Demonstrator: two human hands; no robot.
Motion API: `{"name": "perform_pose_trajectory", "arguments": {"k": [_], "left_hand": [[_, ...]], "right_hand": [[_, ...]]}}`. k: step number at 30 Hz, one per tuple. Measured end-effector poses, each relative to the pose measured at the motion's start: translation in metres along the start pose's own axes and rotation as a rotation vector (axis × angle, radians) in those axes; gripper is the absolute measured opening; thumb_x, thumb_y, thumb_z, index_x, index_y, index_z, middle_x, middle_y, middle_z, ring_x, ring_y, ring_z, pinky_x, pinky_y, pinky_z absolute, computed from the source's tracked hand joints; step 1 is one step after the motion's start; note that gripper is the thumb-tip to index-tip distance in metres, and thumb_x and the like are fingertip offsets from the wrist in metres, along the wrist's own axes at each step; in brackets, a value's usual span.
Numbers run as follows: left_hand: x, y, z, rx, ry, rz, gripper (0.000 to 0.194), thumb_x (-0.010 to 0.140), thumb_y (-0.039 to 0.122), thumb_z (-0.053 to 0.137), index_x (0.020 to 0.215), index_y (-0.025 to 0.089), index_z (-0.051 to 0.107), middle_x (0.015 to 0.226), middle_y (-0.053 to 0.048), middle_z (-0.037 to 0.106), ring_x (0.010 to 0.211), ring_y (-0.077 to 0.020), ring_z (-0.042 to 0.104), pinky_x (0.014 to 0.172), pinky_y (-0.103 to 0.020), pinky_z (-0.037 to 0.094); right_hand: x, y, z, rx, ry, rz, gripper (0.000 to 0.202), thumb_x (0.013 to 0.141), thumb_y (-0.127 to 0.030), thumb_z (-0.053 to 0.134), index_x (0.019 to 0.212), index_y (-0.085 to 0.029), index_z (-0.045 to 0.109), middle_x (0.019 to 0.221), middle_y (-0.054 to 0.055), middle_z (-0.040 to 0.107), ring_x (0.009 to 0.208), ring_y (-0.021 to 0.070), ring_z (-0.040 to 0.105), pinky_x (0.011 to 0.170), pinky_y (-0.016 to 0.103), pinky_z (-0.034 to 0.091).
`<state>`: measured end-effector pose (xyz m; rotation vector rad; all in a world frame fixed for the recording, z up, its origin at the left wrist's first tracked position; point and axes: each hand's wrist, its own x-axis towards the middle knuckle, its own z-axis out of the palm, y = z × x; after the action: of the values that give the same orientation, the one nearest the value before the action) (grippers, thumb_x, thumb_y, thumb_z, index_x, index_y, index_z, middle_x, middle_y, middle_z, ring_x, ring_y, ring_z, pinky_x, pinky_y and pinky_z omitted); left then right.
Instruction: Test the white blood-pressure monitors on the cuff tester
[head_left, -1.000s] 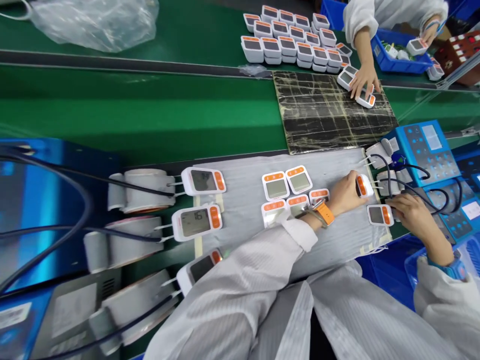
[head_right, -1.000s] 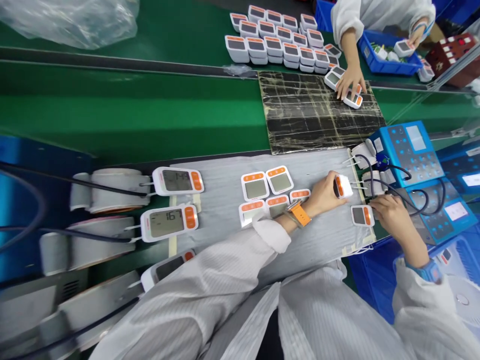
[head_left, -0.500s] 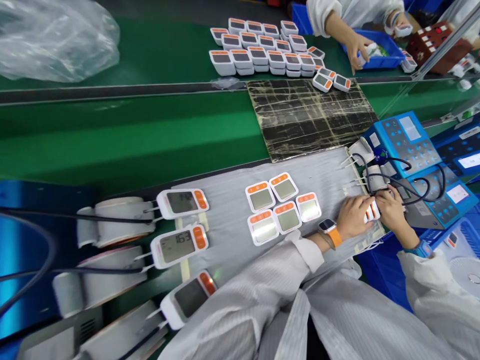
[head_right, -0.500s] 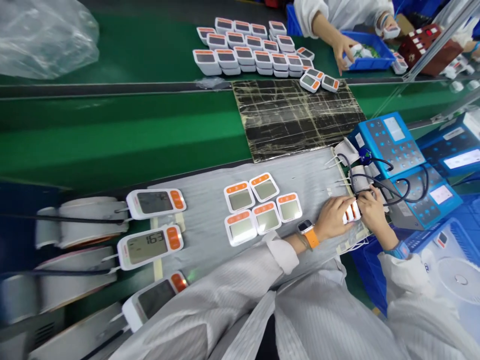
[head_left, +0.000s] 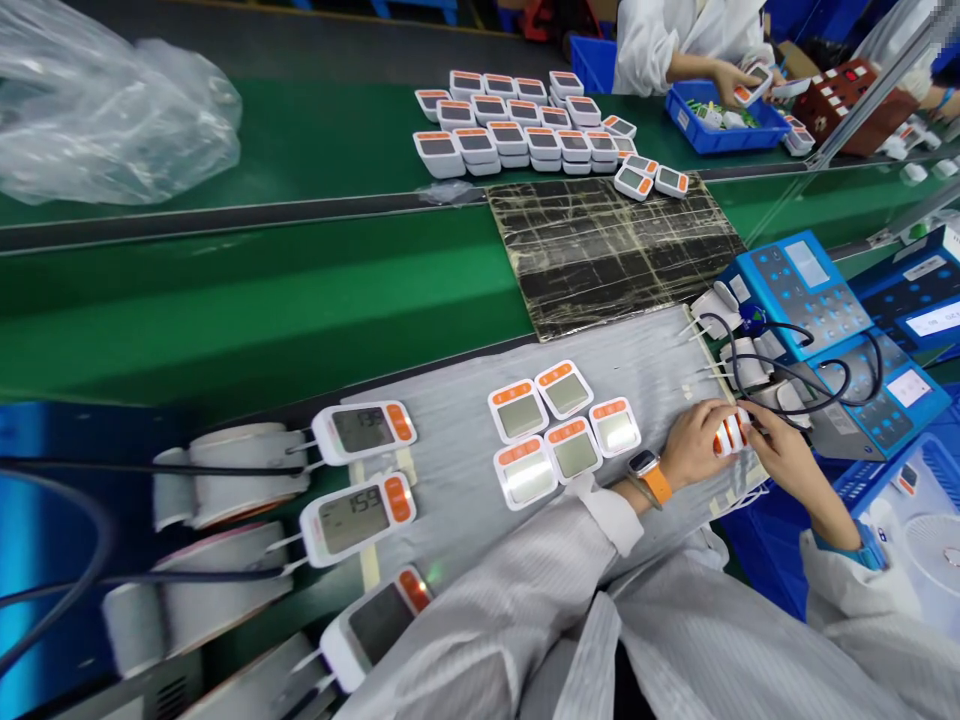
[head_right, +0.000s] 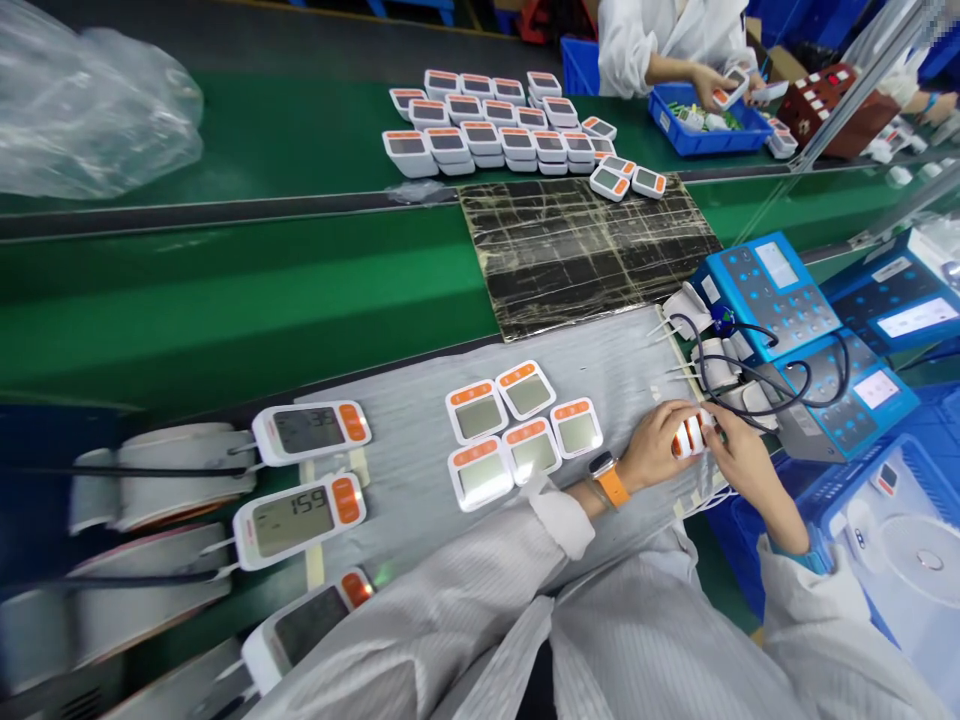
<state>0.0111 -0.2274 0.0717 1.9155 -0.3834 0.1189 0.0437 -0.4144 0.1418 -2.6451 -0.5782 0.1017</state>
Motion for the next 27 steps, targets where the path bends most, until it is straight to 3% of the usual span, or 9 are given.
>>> {"name": "perform_pose_trajectory", "arguments": {"k": [6, 12, 16, 24, 27], "left_hand": [[-0.008, -0.006, -0.001, 0.015, 0.027, -0.02, 0.072, 0.077, 0.03, 0.081, 0.142, 0.03, 0.052, 0.137, -0.009, 0.053, 0.125, -0.0273, 0.058, 0.108, -0.043, 0.051], [-0.003, -0.007, 0.007, 0.03, 0.024, -0.113, 0.073, 0.077, 0.03, 0.079, 0.142, 0.026, 0.046, 0.136, -0.009, 0.06, 0.126, -0.0289, 0.058, 0.109, -0.047, 0.049], [-0.005, -0.007, 0.009, 0.024, 0.033, -0.095, 0.059, 0.08, 0.03, 0.076, 0.132, 0.023, 0.051, 0.136, -0.009, 0.062, 0.129, -0.0266, 0.057, 0.109, -0.045, 0.048], [-0.003, -0.006, 0.009, 0.026, 0.024, -0.142, 0.056, 0.08, 0.035, 0.077, 0.129, 0.022, 0.053, 0.133, -0.009, 0.065, 0.123, -0.0284, 0.061, 0.107, -0.046, 0.048], [-0.003, -0.006, 0.009, 0.022, 0.014, -0.16, 0.055, 0.081, 0.036, 0.076, 0.129, 0.024, 0.053, 0.134, -0.008, 0.065, 0.124, -0.0284, 0.061, 0.108, -0.045, 0.048]], "right_hand": [[0.0, -0.001, 0.01, -0.106, 0.061, 0.099, 0.045, 0.089, -0.035, 0.05, 0.127, -0.019, 0.065, 0.108, 0.011, 0.076, 0.082, 0.0271, 0.073, 0.07, 0.035, 0.056], [0.004, 0.005, 0.005, -0.021, 0.04, 0.211, 0.04, 0.088, -0.036, 0.051, 0.121, -0.022, 0.068, 0.088, 0.006, 0.078, 0.072, 0.0263, 0.073, 0.07, 0.036, 0.057], [0.004, 0.008, 0.007, 0.131, -0.001, 0.245, 0.046, 0.091, -0.047, 0.052, 0.127, -0.022, 0.063, 0.098, 0.008, 0.078, 0.075, 0.0268, 0.074, 0.065, 0.037, 0.059], [0.006, 0.0, 0.013, -0.073, 0.059, 0.278, 0.054, 0.081, -0.05, 0.058, 0.125, -0.018, 0.062, 0.09, 0.011, 0.075, 0.077, 0.0297, 0.072, 0.068, 0.038, 0.055], [0.001, -0.001, 0.017, -0.027, 0.049, 0.255, 0.061, 0.084, -0.053, 0.057, 0.132, -0.016, 0.056, 0.103, 0.015, 0.074, 0.083, 0.0304, 0.072, 0.073, 0.04, 0.056]]}}
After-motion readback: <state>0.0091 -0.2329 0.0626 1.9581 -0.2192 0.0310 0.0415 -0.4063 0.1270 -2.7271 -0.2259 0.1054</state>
